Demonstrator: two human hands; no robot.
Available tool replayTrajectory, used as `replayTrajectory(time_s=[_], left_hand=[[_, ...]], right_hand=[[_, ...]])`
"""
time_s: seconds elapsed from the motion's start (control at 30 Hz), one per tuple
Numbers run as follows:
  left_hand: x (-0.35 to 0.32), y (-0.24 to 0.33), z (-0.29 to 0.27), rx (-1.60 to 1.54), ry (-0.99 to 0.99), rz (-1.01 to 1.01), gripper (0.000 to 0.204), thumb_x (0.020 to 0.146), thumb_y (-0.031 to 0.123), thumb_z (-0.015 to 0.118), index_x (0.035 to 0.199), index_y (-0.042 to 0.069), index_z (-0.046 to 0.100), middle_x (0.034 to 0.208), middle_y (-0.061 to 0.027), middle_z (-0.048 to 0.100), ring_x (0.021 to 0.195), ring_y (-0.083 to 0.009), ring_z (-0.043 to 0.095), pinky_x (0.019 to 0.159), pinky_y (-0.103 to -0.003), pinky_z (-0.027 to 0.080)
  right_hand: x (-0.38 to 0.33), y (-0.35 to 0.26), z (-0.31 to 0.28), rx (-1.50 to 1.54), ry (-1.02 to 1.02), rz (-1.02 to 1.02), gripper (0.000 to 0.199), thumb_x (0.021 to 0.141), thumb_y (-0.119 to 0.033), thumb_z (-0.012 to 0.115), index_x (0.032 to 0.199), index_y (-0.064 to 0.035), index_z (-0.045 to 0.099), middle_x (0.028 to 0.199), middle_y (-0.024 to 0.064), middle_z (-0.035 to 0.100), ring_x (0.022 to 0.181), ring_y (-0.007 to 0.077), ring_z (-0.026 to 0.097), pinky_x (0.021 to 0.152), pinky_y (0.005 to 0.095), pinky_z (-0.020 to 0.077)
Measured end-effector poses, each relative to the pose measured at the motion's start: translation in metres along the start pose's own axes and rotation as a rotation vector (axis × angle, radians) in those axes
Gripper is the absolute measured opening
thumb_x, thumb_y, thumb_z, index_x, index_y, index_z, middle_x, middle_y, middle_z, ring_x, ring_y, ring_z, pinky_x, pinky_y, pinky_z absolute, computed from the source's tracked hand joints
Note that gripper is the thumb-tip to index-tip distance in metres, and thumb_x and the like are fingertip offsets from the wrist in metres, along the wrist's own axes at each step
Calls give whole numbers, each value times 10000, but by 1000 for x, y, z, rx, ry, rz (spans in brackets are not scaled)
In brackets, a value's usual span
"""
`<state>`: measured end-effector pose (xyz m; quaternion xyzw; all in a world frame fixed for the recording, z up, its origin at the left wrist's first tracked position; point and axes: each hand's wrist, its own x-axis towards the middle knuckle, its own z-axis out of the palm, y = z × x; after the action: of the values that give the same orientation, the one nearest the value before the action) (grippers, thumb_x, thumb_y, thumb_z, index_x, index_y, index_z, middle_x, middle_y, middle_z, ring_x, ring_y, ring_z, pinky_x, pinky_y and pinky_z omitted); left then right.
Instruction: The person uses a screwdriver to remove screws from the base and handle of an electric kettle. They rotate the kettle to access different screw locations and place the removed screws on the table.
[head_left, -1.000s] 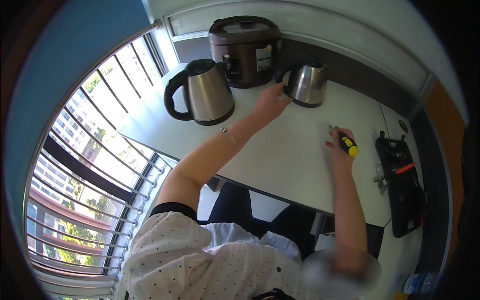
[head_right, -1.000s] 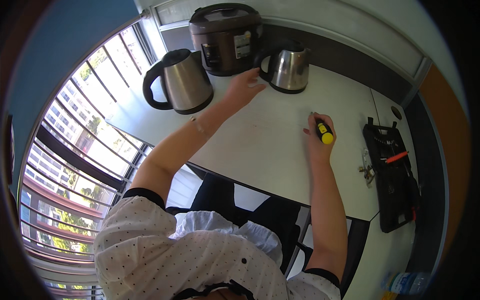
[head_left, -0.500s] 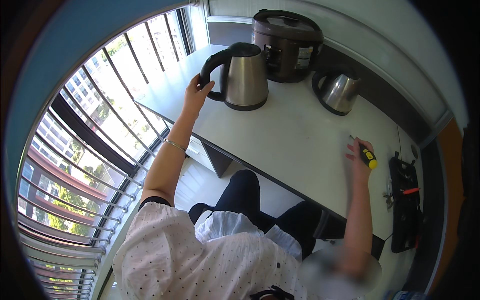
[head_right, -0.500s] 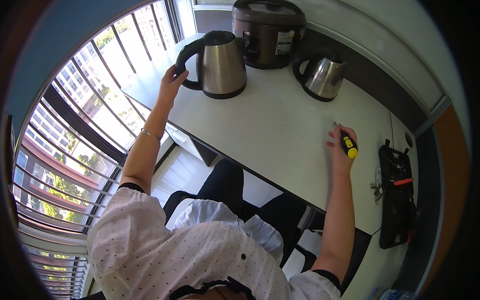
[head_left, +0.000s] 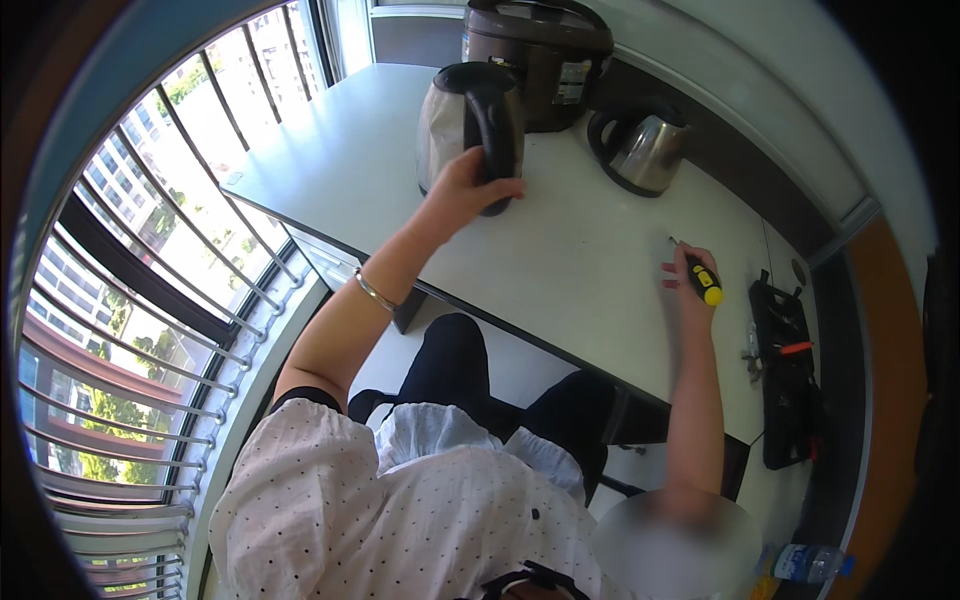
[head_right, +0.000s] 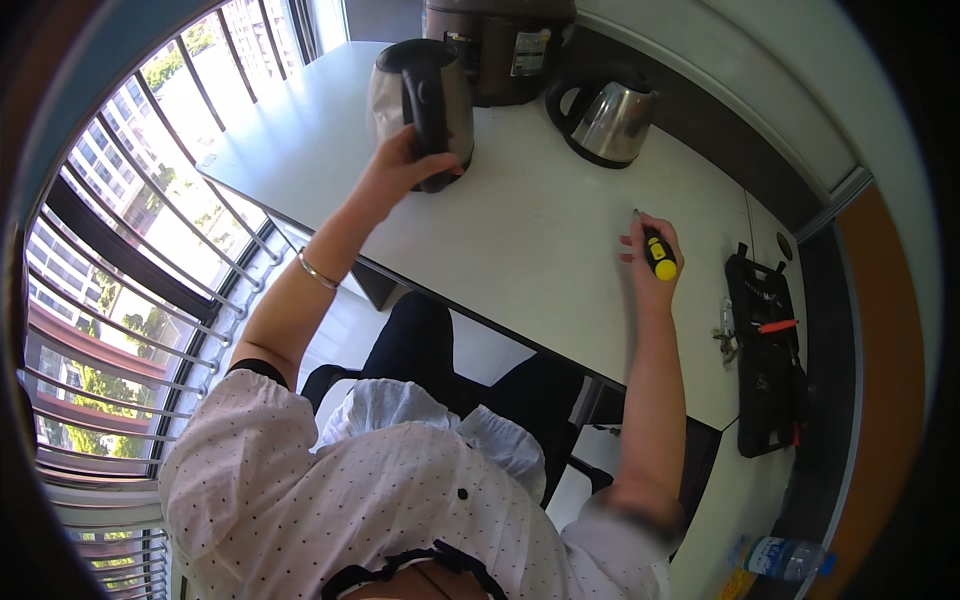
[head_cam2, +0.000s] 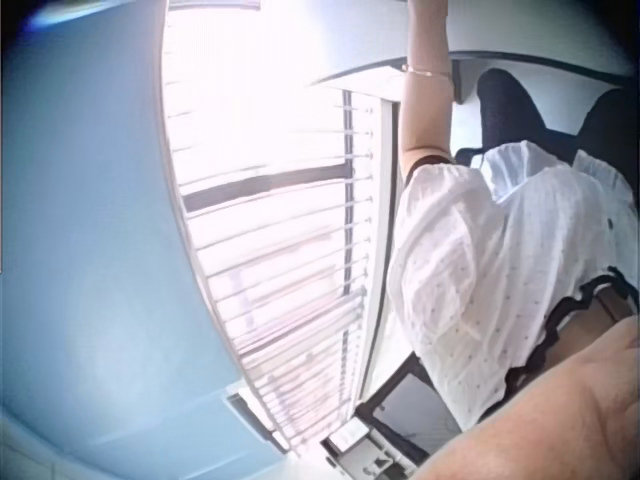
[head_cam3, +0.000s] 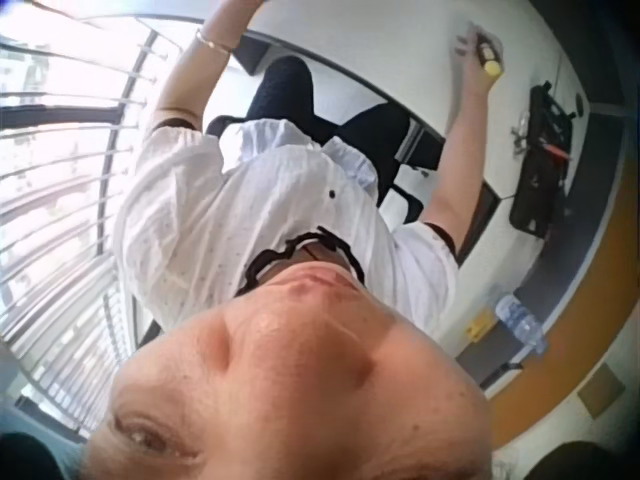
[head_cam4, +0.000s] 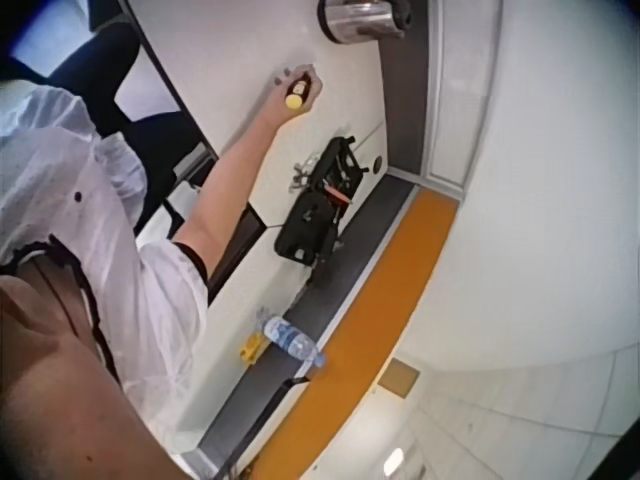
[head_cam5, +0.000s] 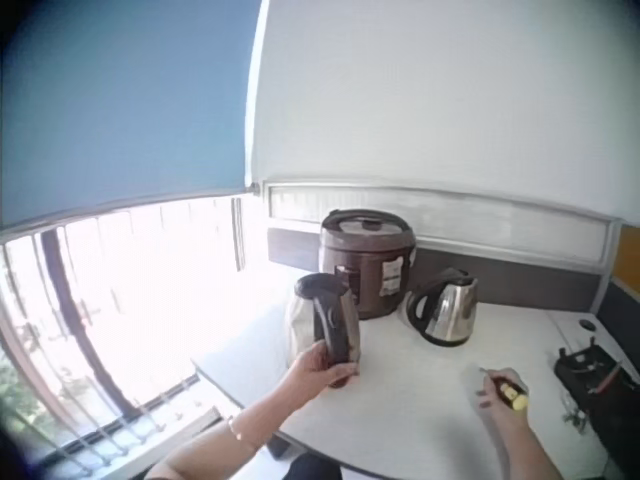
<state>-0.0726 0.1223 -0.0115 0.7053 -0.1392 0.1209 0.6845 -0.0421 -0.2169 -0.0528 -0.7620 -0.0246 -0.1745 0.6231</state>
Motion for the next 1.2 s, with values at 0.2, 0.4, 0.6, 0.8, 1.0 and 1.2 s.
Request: replayTrajectory(time_s=[0.2, 0.4, 0.6, 0.8, 1.0, 1.2], left_hand=[[22, -30, 48, 45, -35, 130, 401, 791, 201, 731, 1024, -40, 511, 848, -85, 594, 768, -137, 535, 714, -284, 464], [23, -25, 77, 47, -211, 49, 388, 851, 92, 656, 1174, -27, 476, 960, -33, 583, 909, -93, 533, 849, -244, 440], [18, -21, 100, 23, -244, 229, 413, 803, 224, 714, 1026, -50, 501, 844, -161, 625, 756, -220, 604, 685, -316, 474], [6, -4, 105, 528, -304, 170, 530, 782, 243, 718, 1093, -63, 416, 774, -228, 595, 740, -339, 603, 657, -348, 469], [23, -3, 107, 115, -351, 125, 465, 803, 159, 714, 1079, -53, 406, 787, -125, 605, 720, -169, 590, 649, -297, 471], [40, 34, 103, -343, -516, 197, 315, 907, 83, 537, 1183, 18, 399, 990, -198, 633, 955, -241, 610, 830, -316, 483]], right_hand=[[-3, -3, 4, -44, -16, -39, 149, 879, -153, 620, 961, -52, 547, 1128, 115, 601, 768, 169, 658, 576, 255, 537], [-2, -1, 2, -57, -23, -38, 161, 878, -167, 623, 963, -54, 546, 1143, 122, 599, 767, 168, 661, 567, 250, 531], [-1, -1, 3, -83, -48, -24, 162, 883, -168, 618, 965, -47, 547, 1153, 124, 598, 758, 164, 660, 565, 249, 528], [-4, -5, 2, -112, -38, -47, 171, 881, -181, 625, 963, -45, 562, 1058, 95, 626, 750, 149, 654, 562, 247, 527], [-3, -5, 0, -109, -4, -59, 177, 866, -199, 652, 945, -59, 578, 886, 48, 632, 721, 127, 638, 550, 240, 509], [5, 10, 0, -123, 37, -212, 201, 834, -194, 692, 892, -45, 571, 772, 64, 619, 678, 138, 577, 617, 250, 475]])
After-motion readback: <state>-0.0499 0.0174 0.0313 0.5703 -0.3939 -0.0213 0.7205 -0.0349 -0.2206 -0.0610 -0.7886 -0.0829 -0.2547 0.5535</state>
